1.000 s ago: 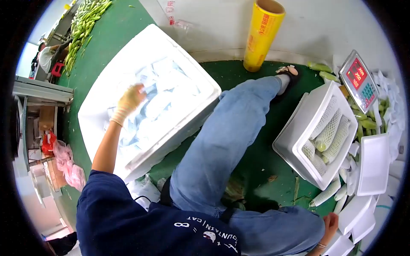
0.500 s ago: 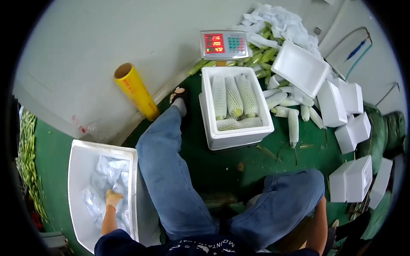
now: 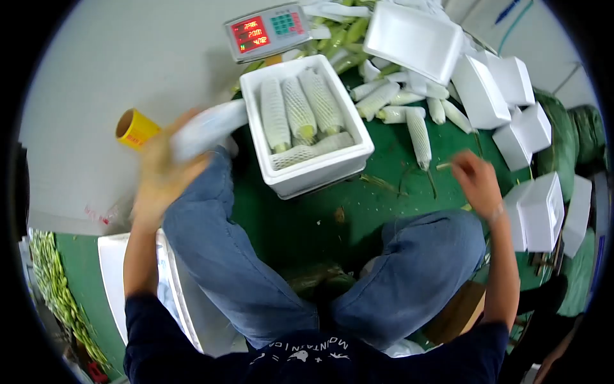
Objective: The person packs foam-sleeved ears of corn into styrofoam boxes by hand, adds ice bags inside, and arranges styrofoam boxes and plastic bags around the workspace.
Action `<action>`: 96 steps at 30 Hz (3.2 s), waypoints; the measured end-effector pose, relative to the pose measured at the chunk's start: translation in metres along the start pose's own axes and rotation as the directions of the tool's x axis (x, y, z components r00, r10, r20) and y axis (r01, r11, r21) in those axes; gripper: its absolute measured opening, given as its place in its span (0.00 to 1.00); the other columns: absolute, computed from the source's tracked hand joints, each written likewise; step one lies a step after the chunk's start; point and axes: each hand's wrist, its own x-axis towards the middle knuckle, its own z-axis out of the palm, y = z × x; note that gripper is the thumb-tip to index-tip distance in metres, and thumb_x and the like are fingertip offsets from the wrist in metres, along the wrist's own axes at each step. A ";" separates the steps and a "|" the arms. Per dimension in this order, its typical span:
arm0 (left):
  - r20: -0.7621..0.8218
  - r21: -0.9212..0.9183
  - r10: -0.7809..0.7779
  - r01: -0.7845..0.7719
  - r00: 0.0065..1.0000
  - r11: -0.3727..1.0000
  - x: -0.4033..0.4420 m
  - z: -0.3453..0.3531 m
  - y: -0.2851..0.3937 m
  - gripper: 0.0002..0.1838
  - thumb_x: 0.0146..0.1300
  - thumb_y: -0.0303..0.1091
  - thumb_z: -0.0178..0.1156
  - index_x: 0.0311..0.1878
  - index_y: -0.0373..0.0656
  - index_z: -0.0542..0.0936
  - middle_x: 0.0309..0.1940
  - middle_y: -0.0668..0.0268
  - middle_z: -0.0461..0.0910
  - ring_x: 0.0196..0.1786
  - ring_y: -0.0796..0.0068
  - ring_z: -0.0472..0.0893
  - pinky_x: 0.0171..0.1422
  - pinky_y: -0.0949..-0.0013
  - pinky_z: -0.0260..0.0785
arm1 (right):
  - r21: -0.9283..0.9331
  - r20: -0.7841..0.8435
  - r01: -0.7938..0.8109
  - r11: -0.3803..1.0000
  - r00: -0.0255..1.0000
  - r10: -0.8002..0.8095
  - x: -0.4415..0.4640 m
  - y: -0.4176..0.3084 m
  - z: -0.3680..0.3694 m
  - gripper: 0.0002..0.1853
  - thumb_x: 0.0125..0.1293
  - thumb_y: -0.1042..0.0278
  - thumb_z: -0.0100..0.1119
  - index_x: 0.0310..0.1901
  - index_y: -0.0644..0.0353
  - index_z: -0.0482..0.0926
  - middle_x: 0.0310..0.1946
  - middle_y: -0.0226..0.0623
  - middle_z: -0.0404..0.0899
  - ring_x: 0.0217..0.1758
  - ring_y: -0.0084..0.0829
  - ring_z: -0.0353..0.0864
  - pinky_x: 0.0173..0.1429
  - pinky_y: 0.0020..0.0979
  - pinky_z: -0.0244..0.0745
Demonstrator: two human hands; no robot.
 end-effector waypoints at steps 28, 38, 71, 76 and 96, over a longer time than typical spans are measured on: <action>0.497 -0.580 -0.607 0.758 0.620 0.300 0.025 0.217 -0.143 0.27 0.50 0.30 0.56 0.57 0.39 0.71 0.50 0.54 0.73 0.49 0.58 0.75 0.55 0.59 0.70 | 0.249 0.368 -0.352 0.902 0.896 0.249 0.168 0.008 0.247 0.22 0.49 0.56 0.62 0.35 0.72 0.83 0.34 0.55 0.84 0.36 0.43 0.86 0.41 0.39 0.81; 0.571 -0.284 0.291 -0.148 0.768 0.947 0.135 0.300 0.114 0.20 0.61 0.36 0.55 0.47 0.25 0.75 0.50 0.49 0.73 0.51 0.57 0.73 0.60 0.62 0.63 | 0.566 -0.285 -0.501 0.655 0.626 0.726 -0.135 0.058 0.085 0.28 0.53 0.64 0.58 0.54 0.69 0.67 0.35 0.59 0.80 0.36 0.55 0.82 0.43 0.45 0.78; 0.664 -0.242 -0.204 0.465 0.720 0.852 0.065 0.153 -0.014 0.20 0.59 0.38 0.57 0.47 0.29 0.78 0.33 0.61 0.81 0.34 0.73 0.78 0.44 0.73 0.70 | -0.533 -0.256 -0.804 0.266 0.452 0.854 -0.571 0.171 -0.140 0.19 0.73 0.63 0.46 0.60 0.63 0.72 0.59 0.59 0.70 0.64 0.45 0.70 0.66 0.39 0.66; 0.607 -0.197 -0.307 0.512 0.734 0.836 0.015 0.149 -0.058 0.18 0.62 0.40 0.57 0.49 0.35 0.79 0.36 0.58 0.81 0.37 0.71 0.80 0.47 0.72 0.71 | -0.256 -0.698 -0.847 0.466 0.495 0.518 -0.334 0.078 -0.113 0.28 0.60 0.72 0.60 0.62 0.66 0.66 0.60 0.51 0.70 0.65 0.49 0.67 0.70 0.41 0.60; 0.469 -0.381 -0.364 0.556 0.805 0.739 0.041 0.140 -0.015 0.28 0.63 0.25 0.59 0.67 0.35 0.66 0.58 0.55 0.75 0.53 0.66 0.78 0.57 0.67 0.71 | -0.357 -0.101 0.088 0.930 0.986 -0.132 0.159 0.012 0.074 0.16 0.49 0.56 0.61 0.26 0.64 0.73 0.16 0.44 0.73 0.23 0.44 0.75 0.34 0.42 0.72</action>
